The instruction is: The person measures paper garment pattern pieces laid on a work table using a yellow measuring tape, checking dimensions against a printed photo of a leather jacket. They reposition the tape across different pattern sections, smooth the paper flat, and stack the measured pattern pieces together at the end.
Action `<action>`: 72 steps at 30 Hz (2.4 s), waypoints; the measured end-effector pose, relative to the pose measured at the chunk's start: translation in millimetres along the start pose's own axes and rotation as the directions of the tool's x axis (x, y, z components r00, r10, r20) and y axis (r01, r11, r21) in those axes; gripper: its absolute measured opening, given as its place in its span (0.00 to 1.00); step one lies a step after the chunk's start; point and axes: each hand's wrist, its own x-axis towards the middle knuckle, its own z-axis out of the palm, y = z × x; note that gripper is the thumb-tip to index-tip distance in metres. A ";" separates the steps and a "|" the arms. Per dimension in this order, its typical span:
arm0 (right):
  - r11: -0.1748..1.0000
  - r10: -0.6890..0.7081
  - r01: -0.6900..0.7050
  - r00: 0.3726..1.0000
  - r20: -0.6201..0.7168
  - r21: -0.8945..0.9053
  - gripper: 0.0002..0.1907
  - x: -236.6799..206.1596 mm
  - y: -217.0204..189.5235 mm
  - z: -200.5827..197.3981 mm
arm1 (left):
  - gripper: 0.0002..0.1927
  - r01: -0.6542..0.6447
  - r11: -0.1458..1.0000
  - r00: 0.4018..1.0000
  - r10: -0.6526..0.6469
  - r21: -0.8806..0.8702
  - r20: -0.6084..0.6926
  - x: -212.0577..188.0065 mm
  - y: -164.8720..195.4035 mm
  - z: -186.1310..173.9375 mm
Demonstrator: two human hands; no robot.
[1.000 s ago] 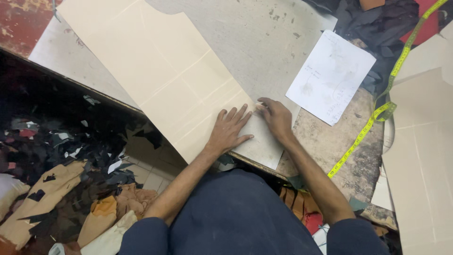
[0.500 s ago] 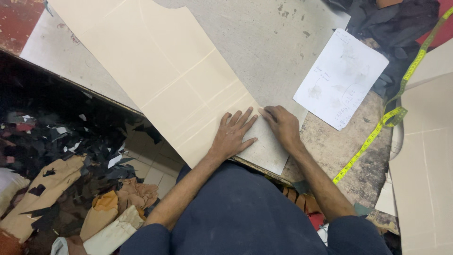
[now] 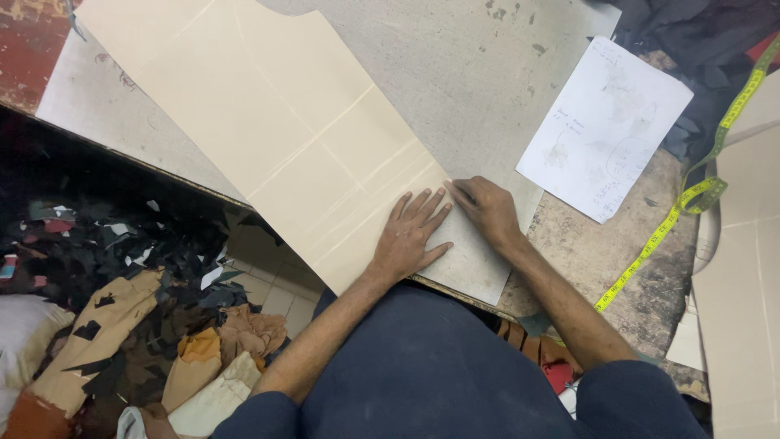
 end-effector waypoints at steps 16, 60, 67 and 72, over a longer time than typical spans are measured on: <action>0.999 -0.011 0.013 0.999 -0.039 0.047 0.11 79.5 -24.6 29.8 | 0.36 -0.022 0.997 1.000 0.022 -0.068 0.001 0.5 -5.4 -5.0; 0.999 -0.048 0.048 0.996 -0.078 0.006 0.07 380.8 -113.2 120.7 | 0.40 -0.008 0.965 0.998 0.022 -0.261 0.051 -4.0 -25.7 -5.2; 0.768 0.168 0.250 0.810 -0.562 0.590 0.08 382.8 -158.7 22.7 | 0.34 0.040 0.913 0.997 -0.007 -0.406 0.083 0.1 -27.2 -17.2; 0.934 0.018 0.147 0.891 -0.455 0.324 0.11 214.4 -124.5 -21.1 | 0.24 0.131 0.846 0.962 -0.235 -0.517 -0.141 -26.3 -42.1 -45.1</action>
